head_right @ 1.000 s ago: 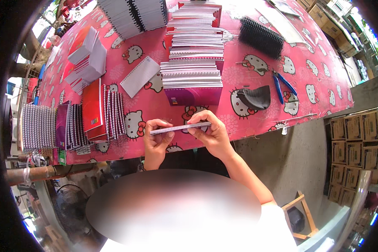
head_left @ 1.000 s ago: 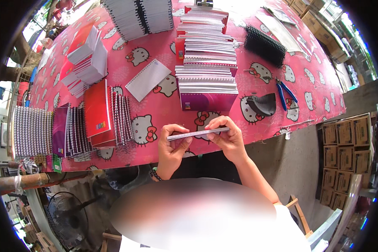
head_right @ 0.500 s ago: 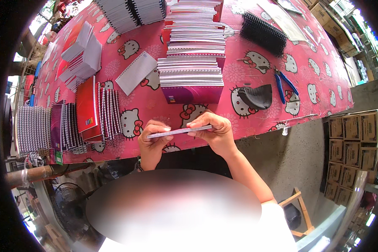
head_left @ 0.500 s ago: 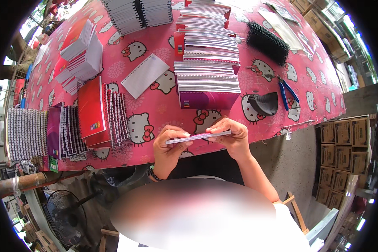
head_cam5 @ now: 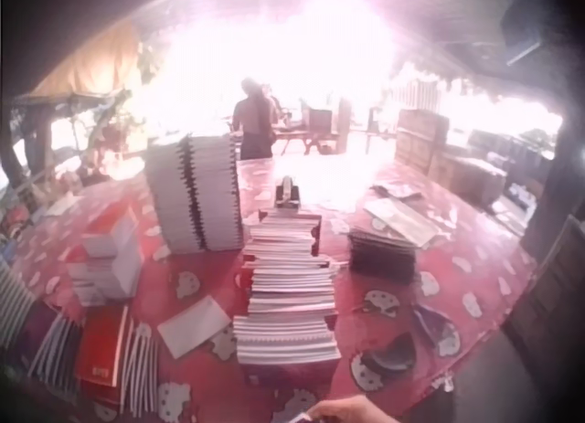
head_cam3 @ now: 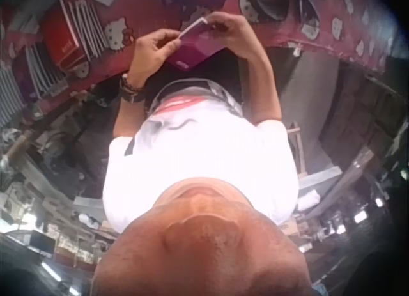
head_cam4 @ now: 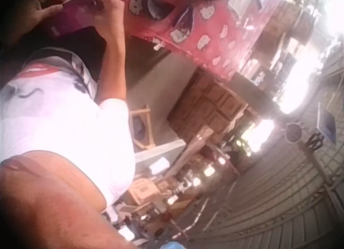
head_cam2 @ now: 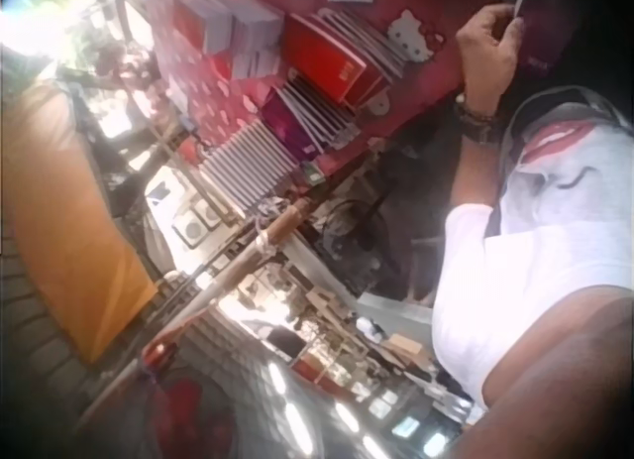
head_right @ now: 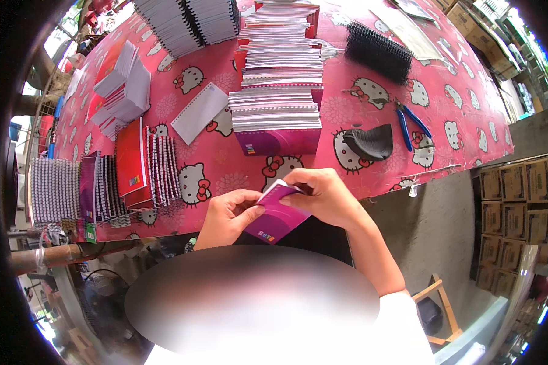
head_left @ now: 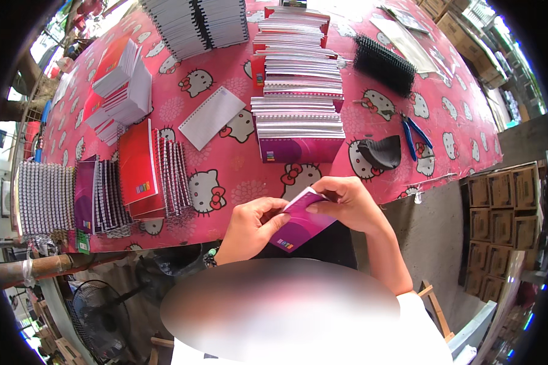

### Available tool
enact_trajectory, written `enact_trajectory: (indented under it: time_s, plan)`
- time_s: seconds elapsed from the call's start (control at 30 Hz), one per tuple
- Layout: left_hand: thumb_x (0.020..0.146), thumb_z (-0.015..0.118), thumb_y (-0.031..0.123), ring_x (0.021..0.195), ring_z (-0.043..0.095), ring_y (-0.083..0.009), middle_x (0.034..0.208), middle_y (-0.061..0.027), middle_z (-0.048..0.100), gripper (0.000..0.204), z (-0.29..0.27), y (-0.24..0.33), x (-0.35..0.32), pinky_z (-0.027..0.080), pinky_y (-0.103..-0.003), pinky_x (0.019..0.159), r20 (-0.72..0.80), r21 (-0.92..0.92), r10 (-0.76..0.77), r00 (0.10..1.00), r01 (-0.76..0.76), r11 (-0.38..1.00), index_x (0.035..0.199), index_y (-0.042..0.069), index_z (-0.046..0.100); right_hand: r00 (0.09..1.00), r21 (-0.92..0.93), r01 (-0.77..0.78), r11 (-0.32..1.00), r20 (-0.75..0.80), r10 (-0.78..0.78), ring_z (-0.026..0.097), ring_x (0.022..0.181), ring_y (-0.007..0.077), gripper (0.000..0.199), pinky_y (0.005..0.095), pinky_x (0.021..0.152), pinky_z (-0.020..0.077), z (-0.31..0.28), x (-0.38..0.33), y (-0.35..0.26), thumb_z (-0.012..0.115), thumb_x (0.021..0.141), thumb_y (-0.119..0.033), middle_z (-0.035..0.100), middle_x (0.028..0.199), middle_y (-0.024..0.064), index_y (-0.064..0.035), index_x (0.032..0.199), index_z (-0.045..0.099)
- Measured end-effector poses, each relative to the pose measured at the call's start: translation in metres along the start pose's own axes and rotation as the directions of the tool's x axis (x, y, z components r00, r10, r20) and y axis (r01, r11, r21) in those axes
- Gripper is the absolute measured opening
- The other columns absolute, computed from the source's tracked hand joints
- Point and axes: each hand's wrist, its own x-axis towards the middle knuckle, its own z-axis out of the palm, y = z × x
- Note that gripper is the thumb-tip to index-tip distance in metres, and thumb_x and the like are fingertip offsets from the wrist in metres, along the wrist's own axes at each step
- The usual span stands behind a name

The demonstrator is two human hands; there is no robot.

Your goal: The person manually aligns and organizes pages and covers of notebooks by hand, and then secures them using a spiral binding tool.

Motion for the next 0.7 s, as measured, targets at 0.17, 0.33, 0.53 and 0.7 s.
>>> enact_trajectory:
  time_s: [0.17, 0.33, 0.53, 0.7]
  plan:
    - [0.079, 0.066, 0.001, 0.075, 0.060, -0.0075, 0.083, -0.0051, 0.065, 0.015, -0.009, 0.004, 0.004, 0.048, -0.021, 0.068, -0.169, -0.122, 0.066, 0.983, -0.087, 0.989, 0.093, -0.003, 0.063, 0.980, 0.396, 0.115, 0.911, -0.192, -0.041, 0.056, 0.074, 0.0054, 0.020, 0.0198, 0.066, 0.0464, 0.013, 0.005, -0.004, 0.068, 0.076, 0.002, 0.063, 0.082, 0.0009, 0.0005, 0.096, 0.063]
    - [0.076, 0.067, -0.001, 0.071, 0.059, -0.0108, 0.080, -0.0048, 0.064, 0.015, -0.015, 0.002, -0.002, 0.046, -0.022, 0.064, -0.255, 0.033, 0.210, 0.944, -0.208, 0.977, 0.090, 0.001, 0.064, 0.902, -0.031, 0.376, 0.926, -0.217, -0.374, 0.062, 0.073, 0.0110, 0.019, 0.0213, 0.061, 0.0498, 0.012, -0.001, -0.010, 0.067, 0.072, 0.009, 0.062, 0.083, 0.0072, 0.0018, 0.089, 0.063]
    - [0.070, 0.068, -0.001, 0.074, 0.056, -0.0204, 0.080, -0.0046, 0.060, 0.019, -0.001, 0.045, 0.007, 0.045, -0.030, 0.064, -0.155, 0.607, 0.579, 0.800, -0.386, 0.695, 0.088, 0.006, 0.066, 0.885, -0.083, 0.432, 0.898, -0.150, -0.440, 0.060, 0.077, 0.0132, 0.023, 0.0256, 0.066, 0.0453, -0.002, -0.006, 0.007, 0.071, 0.068, 0.007, 0.064, 0.082, 0.0057, -0.0031, 0.088, 0.065]
    - [0.070, 0.065, 0.000, 0.079, 0.054, -0.0231, 0.081, -0.0049, 0.060, 0.020, 0.008, 0.037, 0.026, 0.042, -0.034, 0.069, 0.133, 0.804, 0.532, 0.836, -0.405, 0.435, 0.089, 0.007, 0.065, 0.808, -0.342, 0.239, 0.909, -0.449, -0.381, 0.063, 0.084, 0.0180, 0.011, 0.0272, 0.072, 0.0483, -0.113, 0.018, 0.005, 0.064, 0.075, 0.001, 0.066, 0.089, 0.0088, -0.0034, 0.084, 0.067]
